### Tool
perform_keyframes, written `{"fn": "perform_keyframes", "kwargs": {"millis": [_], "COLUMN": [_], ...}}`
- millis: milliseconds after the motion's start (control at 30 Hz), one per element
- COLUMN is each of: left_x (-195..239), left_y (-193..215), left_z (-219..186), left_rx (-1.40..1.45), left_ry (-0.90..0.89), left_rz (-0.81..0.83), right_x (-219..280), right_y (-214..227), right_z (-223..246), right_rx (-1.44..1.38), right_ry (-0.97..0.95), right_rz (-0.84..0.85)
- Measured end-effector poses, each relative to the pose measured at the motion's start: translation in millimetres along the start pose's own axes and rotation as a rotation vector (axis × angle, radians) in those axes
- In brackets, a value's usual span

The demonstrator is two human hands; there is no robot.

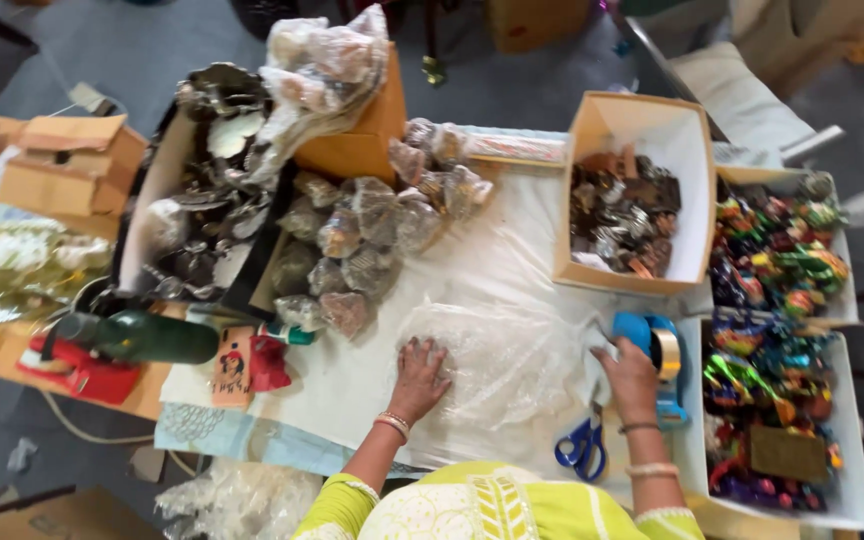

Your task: The person wraps a small rectangular box with bubble wrap and secures it with tape. They then pick up a silver decorative item and wrap it in bubble wrap as well. The workspace is cluttered with various items in boxes.

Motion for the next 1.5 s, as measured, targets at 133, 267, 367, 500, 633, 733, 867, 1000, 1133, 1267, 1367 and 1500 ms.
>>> {"fn": "perform_keyframes", "kwargs": {"millis": [133,267,367,500,633,733,867,1000,1133,1267,1367,1500], "left_x": [1.5,2.3,1.7,-2.8,-14.2,-20.1,-40.2,-58.0,-91.7,-148.8,-195.9,-254.6], "left_y": [-0.9,-1.2,-1.7,3.8,0.7,38.9,104.1,179.1,249.4,293.1,296.8,297.7], "left_z": [0.2,-1.1,-2.0,-2.5,15.8,15.4,34.8,71.3,125.5,199.1,265.8,328.8], "left_rx": [0.004,0.001,-0.012,-0.018,0.063,0.249,0.476,0.657,0.610,0.443,0.378,0.056], "left_ry": [-0.026,-0.014,-0.027,-0.035,-0.022,0.040,0.061,0.135,0.322,0.190,0.222,0.262], "left_rz": [0.001,-0.002,0.001,0.042,0.112,0.083,-0.131,-0.564,-0.807,-0.926,-0.898,-0.808], "right_x": [9.4,11.7,11.2,12.0,18.9,34.1,43.6,43.9,41.1,32.9,31.5,20.9], "right_y": [54.4,83.3,81.3,23.1,-67.0,-93.6,-89.6,-91.2,-99.9,-120.5,-141.7,-182.0], "right_z": [14.8,38.2,61.9,93.3,101.9,98.9,101.5,101.0,97.3,81.9,64.4,38.2], "right_rx": [0.141,0.169,0.228,0.055,0.076,0.082,0.092,0.138,0.128,0.103,0.076,0.119], "right_ry": [-0.041,0.056,0.122,0.476,0.658,0.668,0.703,0.703,0.710,0.727,0.781,0.783], "right_rz": [-0.006,-0.209,-0.379,-0.301,-0.091,0.154,-0.008,-0.036,-0.083,-0.129,-0.199,-0.254]}}
Point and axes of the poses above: each hand's wrist, its own x-axis away from the middle knuckle, its own y-axis out of the back of the hand, z = x × y, the point moved 1 cm from there along -x, towards the middle knuckle, and after that the axes turned 6 degrees about x, right-handed, at the moved point
